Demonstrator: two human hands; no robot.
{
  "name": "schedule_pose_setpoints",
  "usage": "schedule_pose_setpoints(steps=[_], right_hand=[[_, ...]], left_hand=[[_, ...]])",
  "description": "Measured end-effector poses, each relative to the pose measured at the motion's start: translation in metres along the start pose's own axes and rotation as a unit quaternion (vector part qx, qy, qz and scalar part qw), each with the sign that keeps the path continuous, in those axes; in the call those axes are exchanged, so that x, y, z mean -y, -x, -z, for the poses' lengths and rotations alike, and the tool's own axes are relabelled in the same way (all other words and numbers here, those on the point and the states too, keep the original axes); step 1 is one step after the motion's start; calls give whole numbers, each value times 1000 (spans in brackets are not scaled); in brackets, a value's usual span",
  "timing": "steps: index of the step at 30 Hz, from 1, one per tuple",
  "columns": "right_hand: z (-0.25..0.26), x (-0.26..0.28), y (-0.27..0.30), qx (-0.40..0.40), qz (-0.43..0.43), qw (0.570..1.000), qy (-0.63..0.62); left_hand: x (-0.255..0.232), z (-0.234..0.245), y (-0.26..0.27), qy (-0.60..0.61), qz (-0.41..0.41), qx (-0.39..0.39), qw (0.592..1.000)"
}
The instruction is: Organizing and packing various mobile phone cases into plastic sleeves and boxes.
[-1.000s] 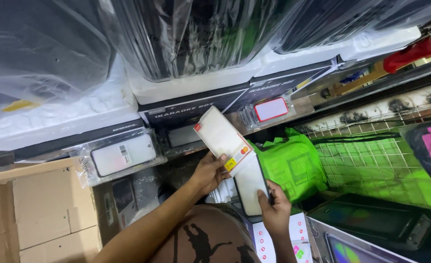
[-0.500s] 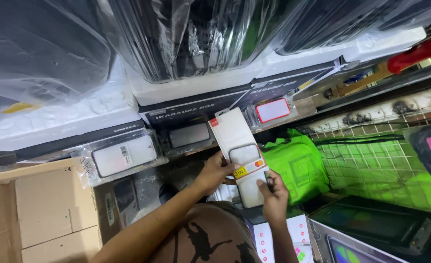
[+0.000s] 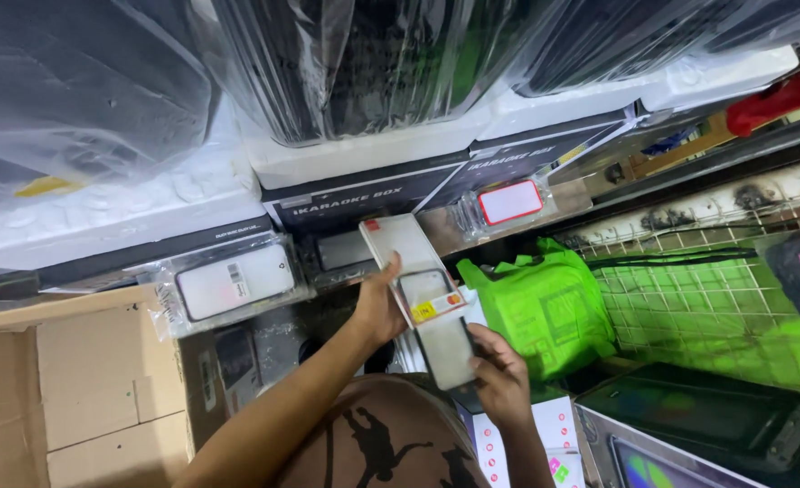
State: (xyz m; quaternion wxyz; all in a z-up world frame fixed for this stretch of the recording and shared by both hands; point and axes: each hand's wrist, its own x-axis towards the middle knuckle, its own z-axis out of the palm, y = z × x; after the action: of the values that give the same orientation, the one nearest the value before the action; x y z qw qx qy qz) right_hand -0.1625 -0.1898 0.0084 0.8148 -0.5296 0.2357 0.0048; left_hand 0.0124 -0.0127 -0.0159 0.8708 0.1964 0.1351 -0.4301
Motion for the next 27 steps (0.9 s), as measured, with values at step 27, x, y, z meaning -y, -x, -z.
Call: schedule_pose_setpoints(steps=[27], right_hand=[[-33, -41, -9, -71, 76, 992, 74]], left_hand=[[22, 0, 14, 48, 21, -53, 997]])
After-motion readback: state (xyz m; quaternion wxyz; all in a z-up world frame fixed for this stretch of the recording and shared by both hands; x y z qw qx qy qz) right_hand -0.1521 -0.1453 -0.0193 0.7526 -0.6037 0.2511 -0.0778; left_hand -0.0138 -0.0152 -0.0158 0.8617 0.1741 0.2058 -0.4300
